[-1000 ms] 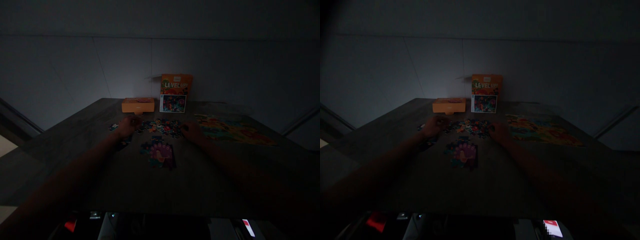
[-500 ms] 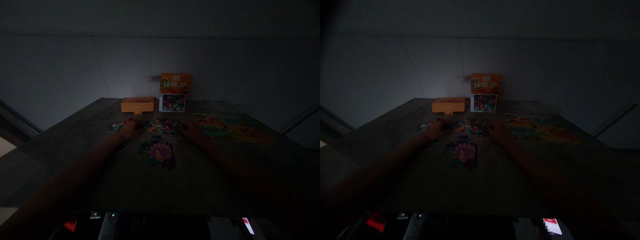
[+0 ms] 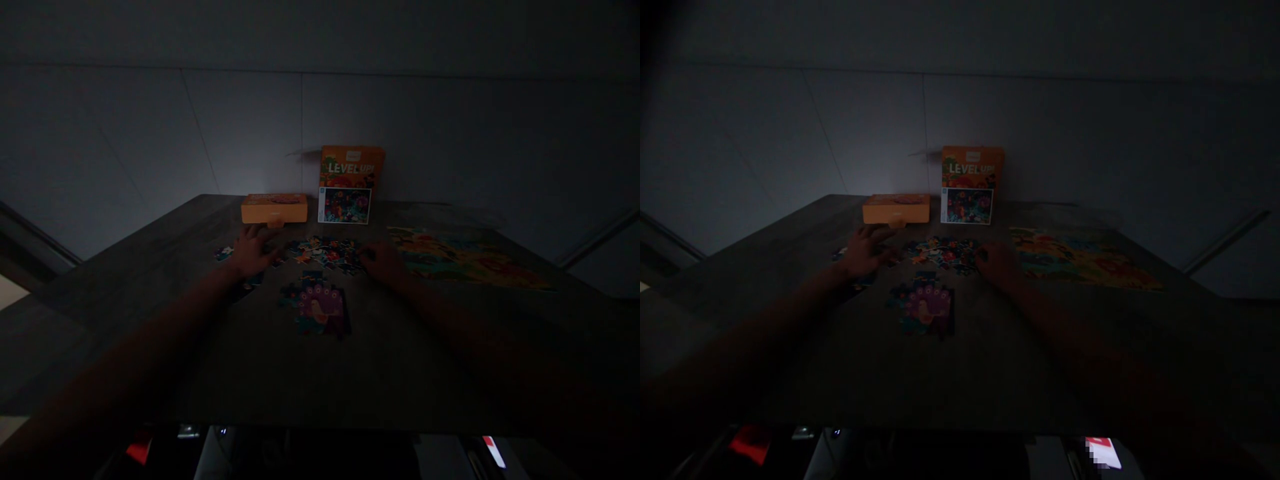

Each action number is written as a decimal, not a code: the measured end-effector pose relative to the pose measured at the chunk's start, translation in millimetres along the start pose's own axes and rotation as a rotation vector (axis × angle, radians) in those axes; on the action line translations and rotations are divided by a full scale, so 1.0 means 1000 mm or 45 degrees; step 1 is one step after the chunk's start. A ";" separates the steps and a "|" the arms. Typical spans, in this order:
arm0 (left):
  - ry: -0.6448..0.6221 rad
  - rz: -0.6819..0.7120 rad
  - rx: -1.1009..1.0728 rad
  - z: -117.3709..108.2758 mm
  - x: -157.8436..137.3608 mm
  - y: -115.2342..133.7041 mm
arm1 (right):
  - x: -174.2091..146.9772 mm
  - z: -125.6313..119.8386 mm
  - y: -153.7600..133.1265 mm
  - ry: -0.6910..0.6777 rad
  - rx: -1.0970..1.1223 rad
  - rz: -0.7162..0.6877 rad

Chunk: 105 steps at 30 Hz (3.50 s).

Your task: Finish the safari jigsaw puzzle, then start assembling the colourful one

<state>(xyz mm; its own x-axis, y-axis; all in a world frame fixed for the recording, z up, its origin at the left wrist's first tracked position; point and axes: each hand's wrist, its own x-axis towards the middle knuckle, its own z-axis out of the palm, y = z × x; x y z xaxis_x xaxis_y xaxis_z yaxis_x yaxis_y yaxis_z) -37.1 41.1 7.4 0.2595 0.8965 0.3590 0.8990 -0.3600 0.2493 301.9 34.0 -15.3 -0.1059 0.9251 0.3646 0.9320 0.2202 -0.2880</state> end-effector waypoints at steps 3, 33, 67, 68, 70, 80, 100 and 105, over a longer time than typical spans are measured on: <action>-0.158 0.217 0.121 0.006 -0.003 0.017 | 0.006 -0.002 -0.011 0.031 0.007 -0.057; -0.328 0.364 -0.063 0.005 -0.011 0.022 | 0.085 0.022 -0.089 -0.299 0.691 -0.482; 0.020 -0.303 -0.071 0.000 0.003 0.007 | 0.084 -0.006 -0.078 -0.691 0.155 -0.608; 0.016 -0.304 -0.037 0.001 0.003 0.005 | 0.083 -0.005 -0.078 -0.705 0.155 -0.601; 0.036 -0.265 0.044 0.003 0.004 0.001 | 0.082 -0.004 -0.079 -0.725 0.130 -0.598; 0.054 0.247 0.009 0.006 0.000 0.009 | 0.077 0.003 -0.080 -0.721 0.201 -0.497; -0.135 -0.104 0.056 0.006 -0.003 0.007 | 0.075 0.003 -0.083 -0.674 0.080 -0.450; -0.106 -0.129 0.070 0.002 -0.004 0.014 | 0.075 0.002 -0.085 -0.667 0.101 -0.395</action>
<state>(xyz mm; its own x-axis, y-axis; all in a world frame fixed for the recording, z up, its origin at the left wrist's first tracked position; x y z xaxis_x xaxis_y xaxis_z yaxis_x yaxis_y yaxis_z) -25.3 33.1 8.0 0.1926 0.9467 0.2581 0.9395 -0.2538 0.2301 213.9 85.1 35.1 -0.5430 0.8390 -0.0360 0.8041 0.5070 -0.3104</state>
